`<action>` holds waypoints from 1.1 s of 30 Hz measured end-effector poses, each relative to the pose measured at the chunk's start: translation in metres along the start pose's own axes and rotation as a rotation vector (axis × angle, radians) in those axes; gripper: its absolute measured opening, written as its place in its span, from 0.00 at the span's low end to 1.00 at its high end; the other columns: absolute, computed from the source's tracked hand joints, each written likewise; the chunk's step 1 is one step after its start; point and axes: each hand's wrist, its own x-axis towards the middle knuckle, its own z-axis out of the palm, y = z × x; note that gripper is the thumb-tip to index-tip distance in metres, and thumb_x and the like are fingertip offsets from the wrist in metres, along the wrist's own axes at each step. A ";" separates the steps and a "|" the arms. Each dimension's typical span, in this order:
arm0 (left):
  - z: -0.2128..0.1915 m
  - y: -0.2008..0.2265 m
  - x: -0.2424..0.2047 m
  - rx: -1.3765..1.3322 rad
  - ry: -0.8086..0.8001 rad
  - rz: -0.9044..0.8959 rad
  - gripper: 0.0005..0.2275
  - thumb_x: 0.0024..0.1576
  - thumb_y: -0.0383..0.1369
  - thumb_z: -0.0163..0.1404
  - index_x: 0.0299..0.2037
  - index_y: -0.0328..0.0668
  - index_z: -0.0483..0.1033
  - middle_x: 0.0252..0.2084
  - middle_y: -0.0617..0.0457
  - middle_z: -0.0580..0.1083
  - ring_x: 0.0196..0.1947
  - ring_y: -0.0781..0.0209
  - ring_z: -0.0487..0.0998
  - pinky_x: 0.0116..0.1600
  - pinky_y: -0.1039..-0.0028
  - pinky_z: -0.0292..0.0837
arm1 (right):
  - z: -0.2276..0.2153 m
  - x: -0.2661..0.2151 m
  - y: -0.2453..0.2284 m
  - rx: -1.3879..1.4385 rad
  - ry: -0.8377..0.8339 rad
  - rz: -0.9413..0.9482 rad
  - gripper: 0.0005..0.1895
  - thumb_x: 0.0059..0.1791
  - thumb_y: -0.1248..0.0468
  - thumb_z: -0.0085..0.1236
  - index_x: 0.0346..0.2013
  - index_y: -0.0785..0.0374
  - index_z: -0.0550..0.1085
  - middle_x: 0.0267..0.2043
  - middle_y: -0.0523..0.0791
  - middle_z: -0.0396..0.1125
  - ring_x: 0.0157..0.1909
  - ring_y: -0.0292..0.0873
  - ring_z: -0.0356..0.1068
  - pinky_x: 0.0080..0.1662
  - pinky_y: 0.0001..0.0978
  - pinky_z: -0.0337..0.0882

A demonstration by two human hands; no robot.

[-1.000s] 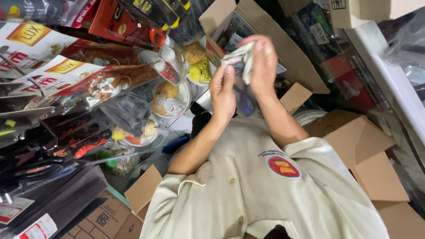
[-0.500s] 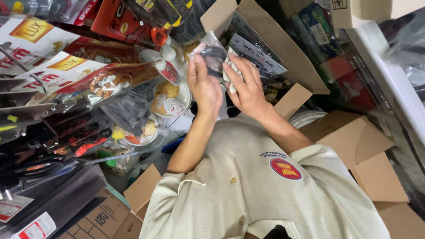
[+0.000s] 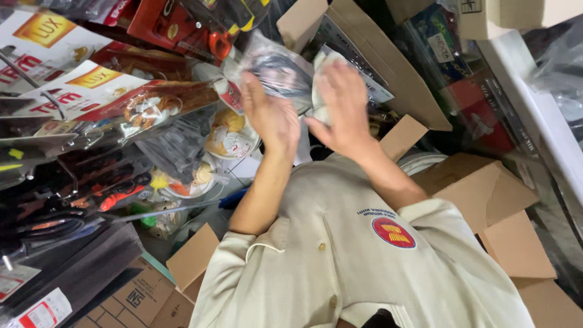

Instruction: The person handles various packaged hardware items, including a screwdriver and small bags of parts, wiping each item with a cloth in a cluttered storage space.

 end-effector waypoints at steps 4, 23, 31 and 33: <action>0.002 -0.001 0.001 0.018 -0.043 0.010 0.14 0.69 0.36 0.45 0.57 0.32 0.68 0.54 0.43 0.72 0.53 0.52 0.76 0.59 0.55 0.75 | 0.014 0.003 0.018 0.025 -0.132 0.022 0.41 0.49 0.66 0.72 0.72 0.64 0.59 0.67 0.57 0.60 0.64 0.62 0.64 0.64 0.50 0.65; -0.006 -0.018 -0.012 0.183 -0.198 -0.070 0.13 0.74 0.31 0.44 0.63 0.28 0.69 0.61 0.45 0.72 0.61 0.59 0.73 0.71 0.64 0.66 | -0.002 -0.003 0.021 0.513 -0.178 0.311 0.28 0.52 0.61 0.64 0.62 0.66 0.66 0.56 0.53 0.68 0.58 0.51 0.70 0.60 0.39 0.68; 0.000 -0.027 -0.043 0.581 -0.340 0.074 0.26 0.69 0.39 0.47 0.72 0.33 0.52 0.72 0.41 0.61 0.70 0.48 0.65 0.75 0.60 0.57 | 0.014 -0.013 -0.005 -0.017 -0.041 0.014 0.31 0.42 0.71 0.69 0.59 0.64 0.70 0.54 0.53 0.67 0.51 0.57 0.67 0.50 0.47 0.61; 0.000 -0.025 -0.037 0.518 -0.283 0.023 0.24 0.72 0.42 0.41 0.70 0.30 0.58 0.70 0.38 0.65 0.69 0.45 0.69 0.75 0.58 0.61 | 0.011 -0.017 -0.006 0.076 -0.128 -0.018 0.32 0.41 0.70 0.66 0.61 0.64 0.70 0.55 0.56 0.65 0.53 0.59 0.65 0.54 0.48 0.63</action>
